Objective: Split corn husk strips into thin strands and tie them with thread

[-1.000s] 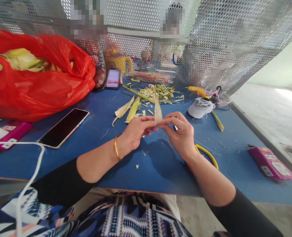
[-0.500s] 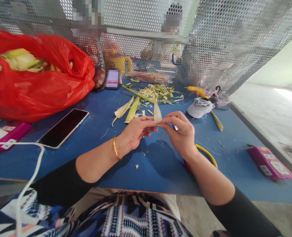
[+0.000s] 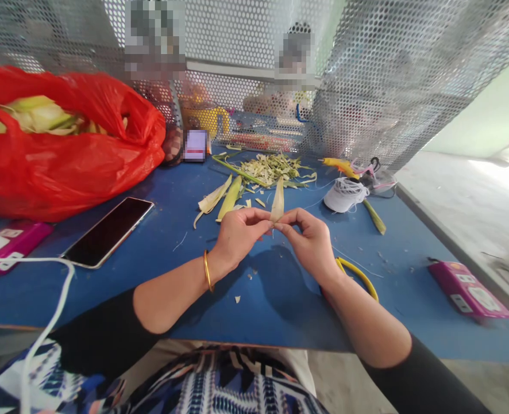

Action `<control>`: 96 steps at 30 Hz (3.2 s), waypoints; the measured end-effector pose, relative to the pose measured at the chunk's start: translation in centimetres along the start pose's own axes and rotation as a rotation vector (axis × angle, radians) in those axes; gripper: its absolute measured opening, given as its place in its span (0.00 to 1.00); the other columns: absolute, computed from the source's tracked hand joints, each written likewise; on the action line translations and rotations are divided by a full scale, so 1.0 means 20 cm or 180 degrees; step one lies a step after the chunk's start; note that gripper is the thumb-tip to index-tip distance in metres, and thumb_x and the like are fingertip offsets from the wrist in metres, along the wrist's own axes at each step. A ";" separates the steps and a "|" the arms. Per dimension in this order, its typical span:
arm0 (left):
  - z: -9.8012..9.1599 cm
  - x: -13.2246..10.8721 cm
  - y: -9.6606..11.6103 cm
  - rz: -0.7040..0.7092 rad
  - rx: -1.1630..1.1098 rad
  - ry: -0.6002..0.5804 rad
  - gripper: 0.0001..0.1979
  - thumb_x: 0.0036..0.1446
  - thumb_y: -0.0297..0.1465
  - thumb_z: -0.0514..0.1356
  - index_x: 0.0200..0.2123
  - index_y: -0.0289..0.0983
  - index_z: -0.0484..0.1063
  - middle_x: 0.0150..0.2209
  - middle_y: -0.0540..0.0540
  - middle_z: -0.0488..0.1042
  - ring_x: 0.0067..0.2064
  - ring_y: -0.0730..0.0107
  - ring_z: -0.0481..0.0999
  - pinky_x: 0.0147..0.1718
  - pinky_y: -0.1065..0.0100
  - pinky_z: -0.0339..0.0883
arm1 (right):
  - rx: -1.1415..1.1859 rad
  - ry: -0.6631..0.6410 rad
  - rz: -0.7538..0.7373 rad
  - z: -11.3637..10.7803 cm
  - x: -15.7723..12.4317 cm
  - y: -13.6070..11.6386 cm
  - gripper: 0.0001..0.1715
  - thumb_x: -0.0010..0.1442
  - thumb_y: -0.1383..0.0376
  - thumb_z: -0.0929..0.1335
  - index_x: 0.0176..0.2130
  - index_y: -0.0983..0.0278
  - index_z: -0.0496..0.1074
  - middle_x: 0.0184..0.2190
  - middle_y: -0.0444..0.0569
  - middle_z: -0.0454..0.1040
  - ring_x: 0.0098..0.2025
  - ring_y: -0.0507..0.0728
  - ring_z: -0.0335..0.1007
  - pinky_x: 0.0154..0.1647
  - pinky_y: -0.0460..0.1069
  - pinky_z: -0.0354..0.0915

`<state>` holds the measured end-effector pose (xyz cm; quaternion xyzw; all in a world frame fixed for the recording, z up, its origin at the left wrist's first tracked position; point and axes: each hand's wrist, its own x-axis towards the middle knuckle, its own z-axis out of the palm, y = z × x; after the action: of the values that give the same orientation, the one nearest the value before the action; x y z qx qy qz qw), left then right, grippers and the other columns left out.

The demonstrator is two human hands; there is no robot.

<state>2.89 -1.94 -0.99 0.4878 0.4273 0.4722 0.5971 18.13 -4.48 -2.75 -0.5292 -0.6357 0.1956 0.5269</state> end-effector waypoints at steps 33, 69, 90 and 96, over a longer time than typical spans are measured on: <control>0.02 0.01 0.03 -0.0737 -0.0713 0.0240 0.04 0.46 0.23 0.69 0.23 0.34 0.78 0.21 0.49 0.79 0.22 0.76 0.74 0.28 0.72 0.70 | -0.0696 0.0041 -0.0762 -0.02 0.00 -0.01 0.07 0.65 0.66 0.67 0.34 0.58 0.73 0.31 0.45 0.80 0.33 0.55 0.76 0.38 0.50 0.68; 0.02 0.01 -0.01 -0.0306 -0.0288 0.0087 0.06 0.45 0.27 0.72 0.22 0.37 0.78 0.23 0.49 0.79 0.28 0.71 0.78 0.35 0.68 0.73 | 0.0382 0.0062 0.0351 0.01 0.01 -0.01 0.10 0.55 0.60 0.70 0.33 0.57 0.63 0.26 0.41 0.76 0.28 0.54 0.76 0.33 0.50 0.69; -0.02 0.02 0.00 -0.1106 -0.1066 -0.0291 0.06 0.46 0.24 0.71 0.25 0.35 0.76 0.23 0.50 0.77 0.25 0.76 0.74 0.32 0.70 0.73 | -0.0894 -0.0259 -0.0898 -0.05 0.02 -0.02 0.10 0.67 0.64 0.67 0.34 0.57 0.78 0.34 0.48 0.81 0.37 0.57 0.76 0.42 0.51 0.70; 0.00 0.01 0.00 -0.0773 -0.0745 -0.0103 0.05 0.45 0.27 0.71 0.25 0.36 0.78 0.23 0.49 0.78 0.26 0.74 0.76 0.32 0.71 0.71 | -0.0594 -0.0134 -0.0659 -0.04 0.02 -0.04 0.10 0.65 0.65 0.68 0.30 0.58 0.74 0.30 0.47 0.79 0.34 0.56 0.74 0.38 0.49 0.68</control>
<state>2.92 -1.76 -0.99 0.3671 0.4155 0.4352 0.7093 18.43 -4.74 -1.62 -0.5032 -0.7133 0.0913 0.4792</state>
